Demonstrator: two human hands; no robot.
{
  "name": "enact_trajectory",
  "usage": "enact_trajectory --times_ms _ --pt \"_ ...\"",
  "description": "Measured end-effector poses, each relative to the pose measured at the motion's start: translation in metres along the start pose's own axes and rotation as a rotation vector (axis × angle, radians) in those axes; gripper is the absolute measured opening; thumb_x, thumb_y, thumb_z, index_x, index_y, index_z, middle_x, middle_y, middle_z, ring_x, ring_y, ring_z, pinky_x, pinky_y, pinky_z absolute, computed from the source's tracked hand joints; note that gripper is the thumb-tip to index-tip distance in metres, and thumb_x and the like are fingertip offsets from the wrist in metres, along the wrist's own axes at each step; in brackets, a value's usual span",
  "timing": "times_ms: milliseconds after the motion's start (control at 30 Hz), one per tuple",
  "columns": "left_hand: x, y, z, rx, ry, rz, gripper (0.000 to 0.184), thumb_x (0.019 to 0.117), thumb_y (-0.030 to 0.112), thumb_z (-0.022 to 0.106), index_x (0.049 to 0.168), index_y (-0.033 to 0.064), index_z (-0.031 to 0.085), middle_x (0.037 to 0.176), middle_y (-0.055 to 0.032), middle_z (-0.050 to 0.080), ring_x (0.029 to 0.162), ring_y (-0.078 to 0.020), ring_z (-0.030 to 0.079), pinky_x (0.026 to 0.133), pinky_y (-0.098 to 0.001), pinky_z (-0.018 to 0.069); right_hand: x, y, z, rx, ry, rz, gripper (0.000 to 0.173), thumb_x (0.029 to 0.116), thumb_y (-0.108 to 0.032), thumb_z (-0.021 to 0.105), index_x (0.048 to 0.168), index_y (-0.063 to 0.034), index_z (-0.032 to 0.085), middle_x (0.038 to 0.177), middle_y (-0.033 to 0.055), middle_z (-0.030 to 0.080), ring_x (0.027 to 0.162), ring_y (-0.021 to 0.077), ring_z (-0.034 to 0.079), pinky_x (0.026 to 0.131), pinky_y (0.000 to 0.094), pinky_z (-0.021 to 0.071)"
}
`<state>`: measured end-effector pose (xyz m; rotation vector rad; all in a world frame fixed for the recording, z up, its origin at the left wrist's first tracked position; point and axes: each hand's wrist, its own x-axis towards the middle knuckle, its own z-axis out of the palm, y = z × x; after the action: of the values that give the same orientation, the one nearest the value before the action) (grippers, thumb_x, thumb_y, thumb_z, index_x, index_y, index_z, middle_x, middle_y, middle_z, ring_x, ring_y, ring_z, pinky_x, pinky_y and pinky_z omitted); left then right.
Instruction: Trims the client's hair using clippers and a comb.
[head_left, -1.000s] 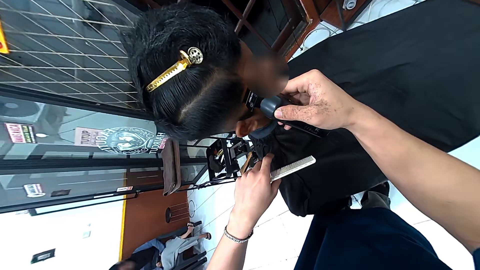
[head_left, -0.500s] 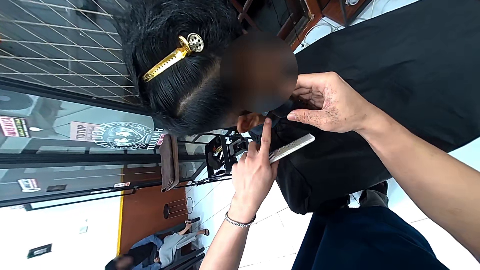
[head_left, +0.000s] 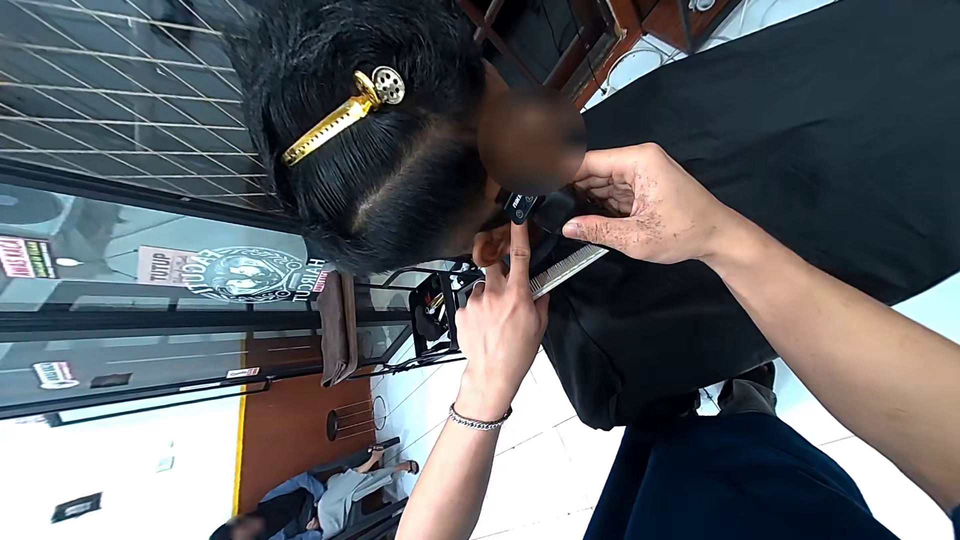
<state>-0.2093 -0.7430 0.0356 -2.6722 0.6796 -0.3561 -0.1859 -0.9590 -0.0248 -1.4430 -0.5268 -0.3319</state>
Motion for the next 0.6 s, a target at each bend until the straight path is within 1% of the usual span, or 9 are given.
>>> enact_trajectory --times_ms 100,167,300,400,467,533,600 --pt "0.0001 0.0003 -0.0002 -0.002 0.008 0.004 0.079 0.0921 0.028 0.070 0.160 0.0075 0.036 0.099 -0.0210 0.069 0.062 -0.0377 0.065 0.048 -0.0516 0.0488 0.0016 -0.0014 0.0017 0.011 0.000 -0.003 0.031 0.0913 -0.014 0.072 0.119 -0.0003 0.067 0.101 0.0043 0.074 0.089 0.0009 0.070 0.082 0.0173 0.0581" --pt "0.0003 0.0004 0.0006 -0.004 0.022 0.009 0.078 0.0922 0.028 0.070 0.160 0.0087 0.036 0.098 -0.0200 0.069 0.060 -0.0370 0.065 0.047 -0.0506 0.0486 0.0031 -0.0030 0.0024 0.023 0.005 -0.007 0.031 0.0913 -0.013 0.072 0.119 0.0001 0.067 0.102 0.0045 0.074 0.090 0.0009 0.070 0.083 0.0173 0.0583" --pt "0.0007 0.0027 0.0000 -0.019 0.024 0.000 0.082 0.0918 0.025 0.069 0.163 0.0119 0.030 0.099 -0.0197 0.069 0.058 -0.0350 0.064 0.046 -0.0497 0.0482 0.0050 -0.0030 0.0021 0.060 0.017 -0.038 0.031 0.0919 -0.013 0.071 0.119 0.0023 0.066 0.103 0.0056 0.073 0.091 0.0013 0.070 0.084 0.0174 0.0582" --pt "0.0010 0.0029 -0.0005 -0.006 0.011 0.002 0.084 0.0924 0.027 0.070 0.164 0.0133 0.028 0.098 -0.0190 0.069 0.058 -0.0343 0.064 0.045 -0.0490 0.0476 0.0053 -0.0026 0.0013 0.067 0.018 -0.049 0.031 0.0919 -0.012 0.070 0.119 0.0029 0.065 0.103 0.0063 0.073 0.092 0.0020 0.070 0.084 0.0181 0.0585" --pt "0.0006 0.0032 -0.0002 -0.003 0.008 0.003 0.083 0.0922 0.028 0.071 0.163 0.0119 0.030 0.099 -0.0190 0.069 0.059 -0.0350 0.065 0.046 -0.0497 0.0479 0.0051 -0.0030 0.0009 0.062 0.009 -0.037 0.031 0.0912 -0.012 0.071 0.118 0.0020 0.066 0.102 0.0055 0.073 0.090 0.0016 0.070 0.082 0.0178 0.0587" --pt "0.0002 0.0035 0.0000 -0.013 0.009 -0.005 0.085 0.0905 0.027 0.072 0.162 0.0101 0.031 0.104 -0.0203 0.069 0.060 -0.0356 0.065 0.047 -0.0504 0.0492 0.0043 -0.0028 0.0000 0.045 0.003 -0.024 0.030 0.0908 -0.013 0.072 0.117 0.0007 0.067 0.100 0.0045 0.073 0.087 0.0011 0.069 0.080 0.0171 0.0580" --pt "0.0001 0.0029 0.0009 -0.012 0.014 0.000 0.085 0.0897 0.027 0.073 0.162 0.0077 0.032 0.102 -0.0206 0.069 0.060 -0.0355 0.065 0.047 -0.0507 0.0494 0.0030 -0.0022 -0.0014 0.030 -0.003 -0.010 0.030 0.0907 -0.013 0.072 0.117 -0.0001 0.067 0.100 0.0041 0.073 0.087 0.0008 0.069 0.080 0.0167 0.0579"
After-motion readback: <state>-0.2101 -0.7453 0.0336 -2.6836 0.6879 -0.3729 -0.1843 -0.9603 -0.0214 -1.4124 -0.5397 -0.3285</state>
